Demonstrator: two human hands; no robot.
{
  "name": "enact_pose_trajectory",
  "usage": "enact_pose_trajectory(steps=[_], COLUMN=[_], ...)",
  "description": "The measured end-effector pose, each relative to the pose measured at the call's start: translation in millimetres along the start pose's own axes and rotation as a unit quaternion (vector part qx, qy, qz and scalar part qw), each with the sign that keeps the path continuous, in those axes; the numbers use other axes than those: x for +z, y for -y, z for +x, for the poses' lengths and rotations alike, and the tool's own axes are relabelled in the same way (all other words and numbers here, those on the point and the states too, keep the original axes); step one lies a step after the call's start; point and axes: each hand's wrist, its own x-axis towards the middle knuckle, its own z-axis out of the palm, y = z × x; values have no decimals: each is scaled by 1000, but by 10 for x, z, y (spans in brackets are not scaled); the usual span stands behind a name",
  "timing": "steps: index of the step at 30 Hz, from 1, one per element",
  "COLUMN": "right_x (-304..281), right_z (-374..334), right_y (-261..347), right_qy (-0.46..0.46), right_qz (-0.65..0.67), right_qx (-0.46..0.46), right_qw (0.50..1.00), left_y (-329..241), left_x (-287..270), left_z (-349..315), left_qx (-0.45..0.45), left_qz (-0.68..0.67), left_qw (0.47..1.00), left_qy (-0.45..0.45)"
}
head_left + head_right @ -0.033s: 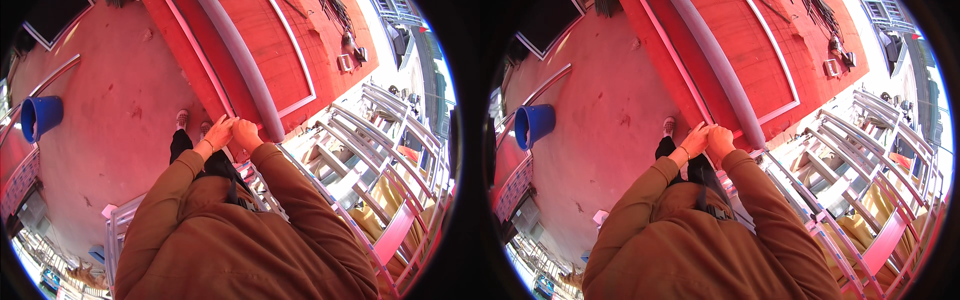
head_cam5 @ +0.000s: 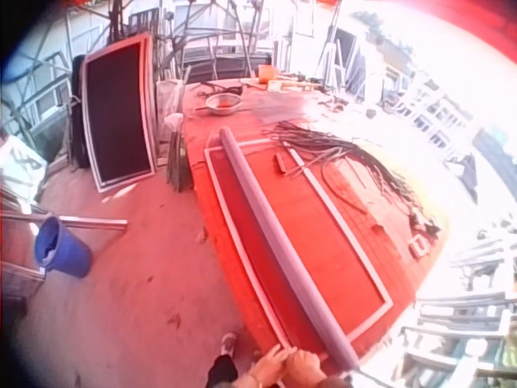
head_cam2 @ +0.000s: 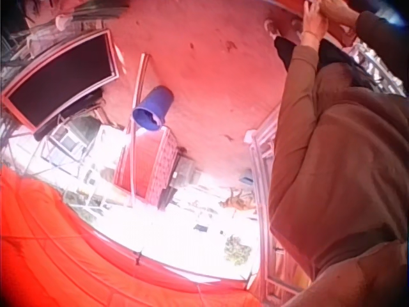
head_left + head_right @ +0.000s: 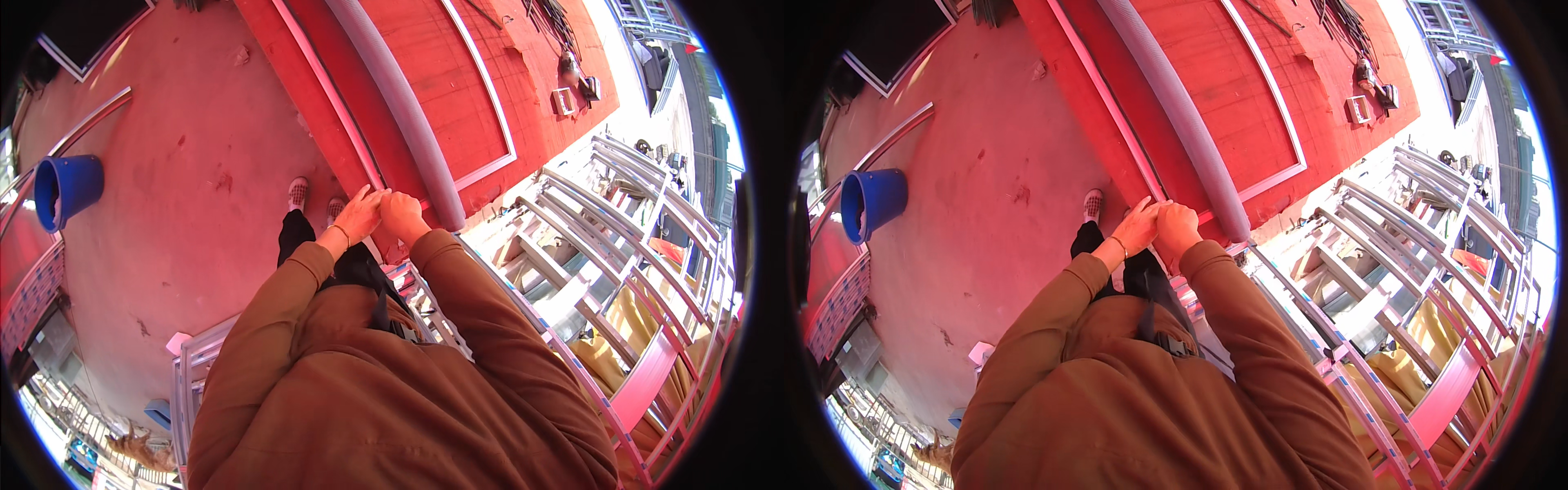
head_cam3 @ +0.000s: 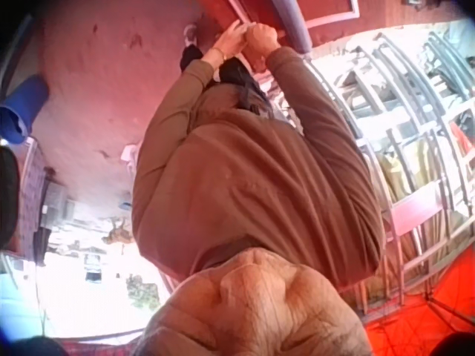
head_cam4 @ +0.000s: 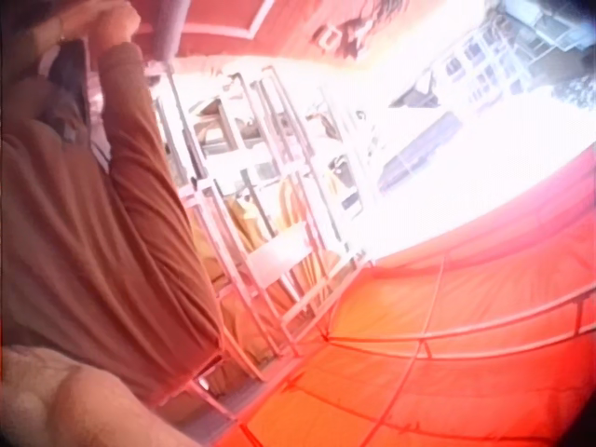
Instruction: The person assembles a window screen by pressing a mesh sheet into a metal frame, then inserting a rubber spline along the frame edge with a spline roller. They trim excess mesh with a utility knife and roll the mesh tightly around the frame to secure it.
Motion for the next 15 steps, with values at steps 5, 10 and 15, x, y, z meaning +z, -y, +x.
enact_pose_trajectory(steps=[5, 10, 15], right_x=[190, 423, 406], right_z=[-255, -610, -672], right_y=[-157, -198, -241], right_qy=[-27, -68, -68], right_qz=[98, 102, 115], right_qx=[65, 48, 44], right_qw=[993, 991, 990], left_y=[-32, -45, -23], left_x=[-7, -30, -164], left_z=[25, 33, 84], left_qx=[-13, -14, -10], left_qz=[67, 67, 45], left_qw=[998, 998, 999], left_qy=[4, 4, 28])
